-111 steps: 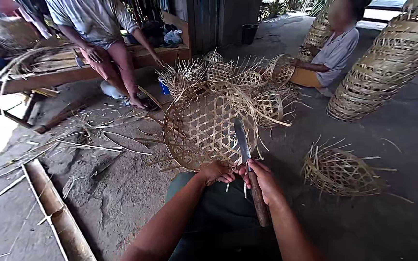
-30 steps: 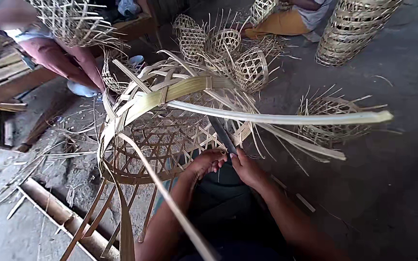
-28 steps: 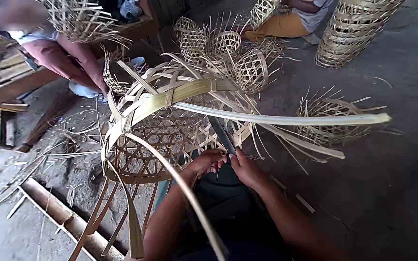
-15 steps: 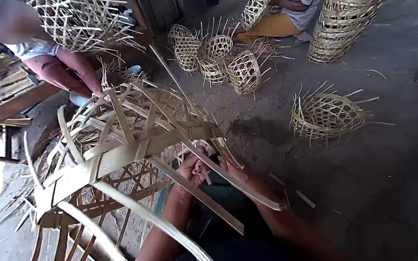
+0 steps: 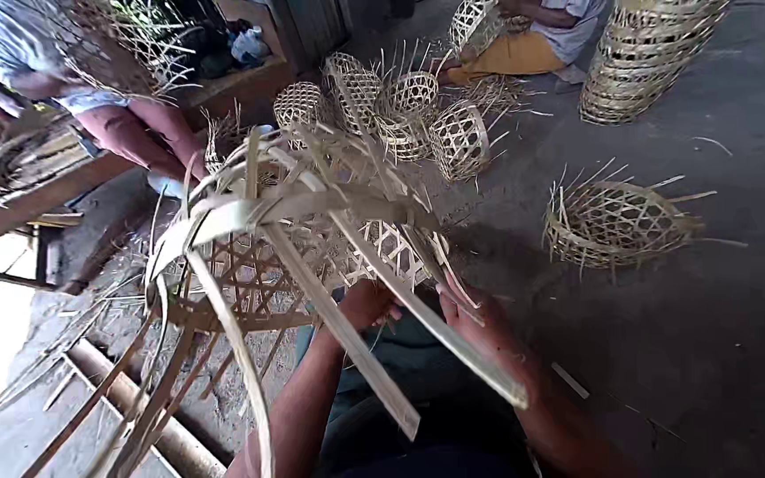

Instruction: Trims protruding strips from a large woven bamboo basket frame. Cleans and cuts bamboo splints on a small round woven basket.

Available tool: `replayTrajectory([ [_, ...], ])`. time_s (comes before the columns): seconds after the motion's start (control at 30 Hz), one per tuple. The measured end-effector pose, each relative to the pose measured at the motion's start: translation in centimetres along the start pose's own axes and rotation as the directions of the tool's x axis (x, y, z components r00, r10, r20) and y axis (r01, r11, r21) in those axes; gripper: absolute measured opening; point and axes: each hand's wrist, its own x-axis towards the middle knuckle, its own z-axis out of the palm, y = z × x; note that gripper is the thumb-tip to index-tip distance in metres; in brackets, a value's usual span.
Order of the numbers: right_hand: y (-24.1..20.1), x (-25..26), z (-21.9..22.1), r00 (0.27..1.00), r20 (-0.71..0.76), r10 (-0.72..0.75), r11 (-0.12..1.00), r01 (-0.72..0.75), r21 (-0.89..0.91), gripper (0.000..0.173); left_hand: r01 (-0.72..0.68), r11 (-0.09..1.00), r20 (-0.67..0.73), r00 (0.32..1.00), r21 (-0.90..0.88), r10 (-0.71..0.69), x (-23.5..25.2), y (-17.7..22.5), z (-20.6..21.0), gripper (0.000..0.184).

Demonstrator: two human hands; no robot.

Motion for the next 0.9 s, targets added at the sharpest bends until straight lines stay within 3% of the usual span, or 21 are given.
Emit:
replayTrajectory([
  [0.07, 0.8, -0.4, 0.7, 0.992, -0.093, -0.089, 0.996, 0.089, -0.003, 0.047, 0.017, 0.994, 0.107, 0.994, -0.112, -0.005, 0.2, 0.6, 0.3, 0.024],
  [0.13, 1.9, -0.5, 1.9, 0.972, -0.193, -0.133, 0.990, 0.138, 0.014, 0.047, 0.040, 0.936, 0.167, 0.986, -0.351, 0.021, 1.0, -0.3, 0.6, 0.022],
  [0.27, 3.5, -0.3, 2.9, 0.981, -0.165, -0.098, 0.990, 0.114, 0.086, 0.050, 0.032, 0.781, 0.178, 0.979, -0.623, 0.102, 3.0, -3.7, 2.0, 0.020],
  [0.43, 5.0, -0.2, 4.9, 0.973, -0.191, -0.129, 0.969, 0.164, 0.185, 0.050, -0.054, 0.773, 0.178, 0.961, -0.632, 0.213, 3.4, -4.7, 2.1, 0.017],
  [0.6, 4.8, -1.4, 6.1, 0.993, -0.108, -0.057, 0.975, 0.078, 0.206, 0.048, 0.013, 0.758, 0.148, 0.983, -0.652, 0.111, 2.9, -3.5, 2.2, 0.016],
  [0.9, 5.3, 0.1, 7.5, 0.989, -0.105, -0.101, 0.983, 0.116, 0.146, 0.046, 0.004, 0.748, 0.206, 0.962, -0.664, 0.178, 3.9, -4.8, 2.0, 0.015],
])
